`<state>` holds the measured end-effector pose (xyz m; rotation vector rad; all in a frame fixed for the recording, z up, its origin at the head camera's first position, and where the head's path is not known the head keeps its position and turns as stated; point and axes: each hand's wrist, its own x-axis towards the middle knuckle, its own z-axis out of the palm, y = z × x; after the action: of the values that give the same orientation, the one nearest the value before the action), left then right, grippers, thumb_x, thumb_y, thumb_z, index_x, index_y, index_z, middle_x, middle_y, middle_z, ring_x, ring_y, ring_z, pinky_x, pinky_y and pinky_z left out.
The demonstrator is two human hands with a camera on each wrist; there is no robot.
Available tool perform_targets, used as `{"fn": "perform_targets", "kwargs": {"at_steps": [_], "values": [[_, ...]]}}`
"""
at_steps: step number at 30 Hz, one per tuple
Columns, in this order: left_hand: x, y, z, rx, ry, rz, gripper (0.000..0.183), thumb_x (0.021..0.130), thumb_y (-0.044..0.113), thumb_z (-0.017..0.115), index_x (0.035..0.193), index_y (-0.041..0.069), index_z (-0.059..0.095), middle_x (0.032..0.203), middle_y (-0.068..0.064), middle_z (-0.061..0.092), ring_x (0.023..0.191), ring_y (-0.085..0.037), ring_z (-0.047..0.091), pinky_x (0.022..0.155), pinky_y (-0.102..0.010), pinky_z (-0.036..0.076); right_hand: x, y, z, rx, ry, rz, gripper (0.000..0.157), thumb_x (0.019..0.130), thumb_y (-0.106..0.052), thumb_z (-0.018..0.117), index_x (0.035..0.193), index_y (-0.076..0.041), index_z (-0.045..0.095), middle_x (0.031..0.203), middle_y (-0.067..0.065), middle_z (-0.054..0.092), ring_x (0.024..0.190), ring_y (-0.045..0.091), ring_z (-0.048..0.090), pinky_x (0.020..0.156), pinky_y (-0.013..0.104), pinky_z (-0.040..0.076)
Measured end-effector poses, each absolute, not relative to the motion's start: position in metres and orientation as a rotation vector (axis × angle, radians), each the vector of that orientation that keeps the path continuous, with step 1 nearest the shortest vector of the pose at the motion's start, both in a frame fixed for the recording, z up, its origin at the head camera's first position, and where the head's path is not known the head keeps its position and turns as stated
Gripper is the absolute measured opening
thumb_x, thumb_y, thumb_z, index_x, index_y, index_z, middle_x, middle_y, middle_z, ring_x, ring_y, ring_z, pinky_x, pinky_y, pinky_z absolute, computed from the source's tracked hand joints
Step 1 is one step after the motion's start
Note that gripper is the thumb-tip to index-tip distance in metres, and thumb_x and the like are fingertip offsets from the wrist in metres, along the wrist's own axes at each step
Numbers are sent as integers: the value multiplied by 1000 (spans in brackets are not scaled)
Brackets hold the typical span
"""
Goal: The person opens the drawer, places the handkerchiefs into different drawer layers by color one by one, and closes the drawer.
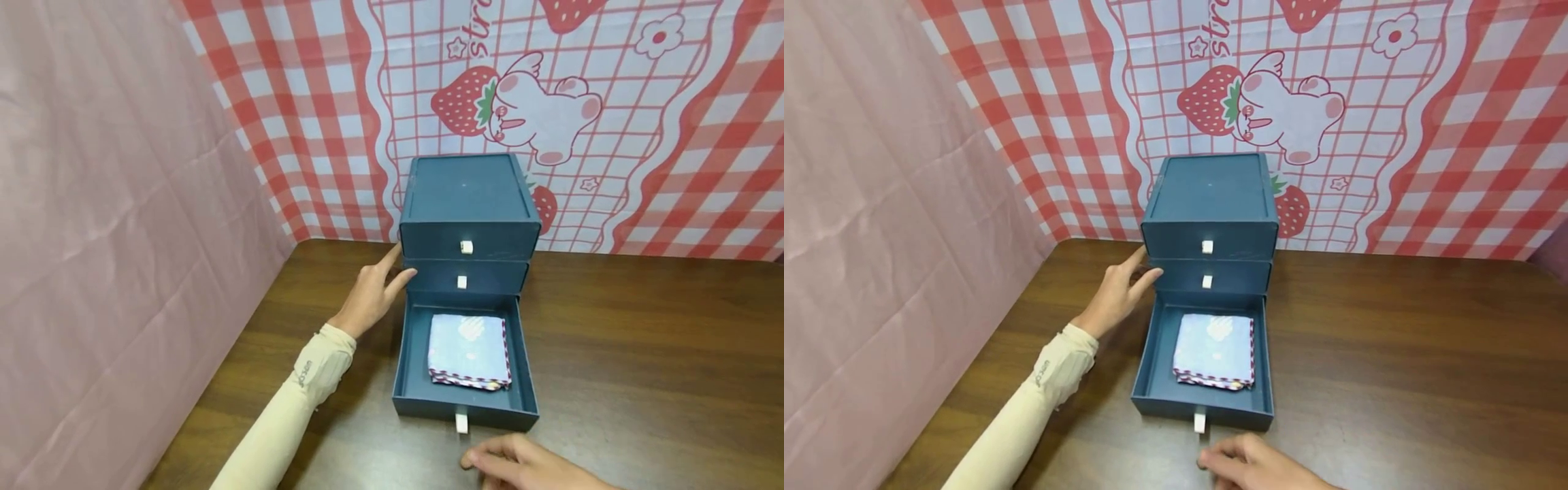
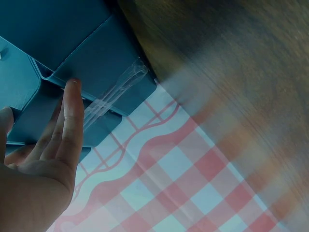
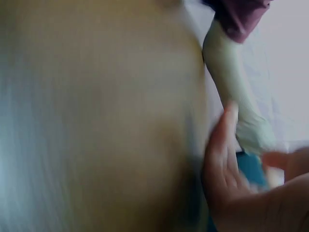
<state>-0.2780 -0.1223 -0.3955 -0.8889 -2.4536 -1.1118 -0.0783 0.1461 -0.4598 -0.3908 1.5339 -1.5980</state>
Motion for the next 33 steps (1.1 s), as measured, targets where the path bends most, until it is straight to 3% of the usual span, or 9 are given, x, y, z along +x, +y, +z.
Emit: {"fn": "perform_targets", "kwargs": {"at_steps": [5, 11, 19, 24, 33], "values": [[-278, -122, -395, -890, -2464, -1108, 64, 103, 39, 54, 157, 14, 31, 66, -5, 50, 60, -18, 51, 74, -34, 49, -73, 126, -438, -97, 1407, -1758, 54, 108, -40, 39, 128, 8, 55, 84, 0, 71, 69, 3, 62, 66, 16, 52], [-278, -123, -395, -892, -2468, -1103, 64, 103, 39, 54, 157, 15, 31, 62, -4, 47, 53, -12, 45, 71, -30, 49, -76, 117, -439, -55, 1354, -1818, 52, 106, -39, 44, 131, 6, 55, 87, 2, 73, 72, 5, 65, 69, 18, 54], [-279, -123, -396, -922, -2443, -1144, 62, 103, 36, 54, 158, 21, 29, 69, -5, 55, 64, -21, 55, 75, -43, 52, -80, 114, -438, -43, 1421, -1872, 46, 106, -35, 47, 125, 5, 60, 83, 2, 71, 66, 6, 62, 61, 19, 51], [-280, -123, -396, -918, -2443, -1126, 62, 103, 37, 53, 158, 23, 28, 65, -6, 51, 58, -22, 52, 73, -40, 51, -88, 119, -429, -64, 1487, -1893, 47, 106, -35, 48, 124, 6, 59, 81, 2, 69, 65, 9, 60, 59, 21, 50], [-279, -123, -395, -909, -2450, -1098, 62, 103, 39, 53, 158, 23, 29, 63, -2, 47, 51, -13, 42, 71, -39, 51, -103, 128, -422, -32, 1610, -1901, 52, 103, -41, 52, 126, 5, 59, 76, 3, 65, 64, 12, 57, 56, 23, 48]]}}
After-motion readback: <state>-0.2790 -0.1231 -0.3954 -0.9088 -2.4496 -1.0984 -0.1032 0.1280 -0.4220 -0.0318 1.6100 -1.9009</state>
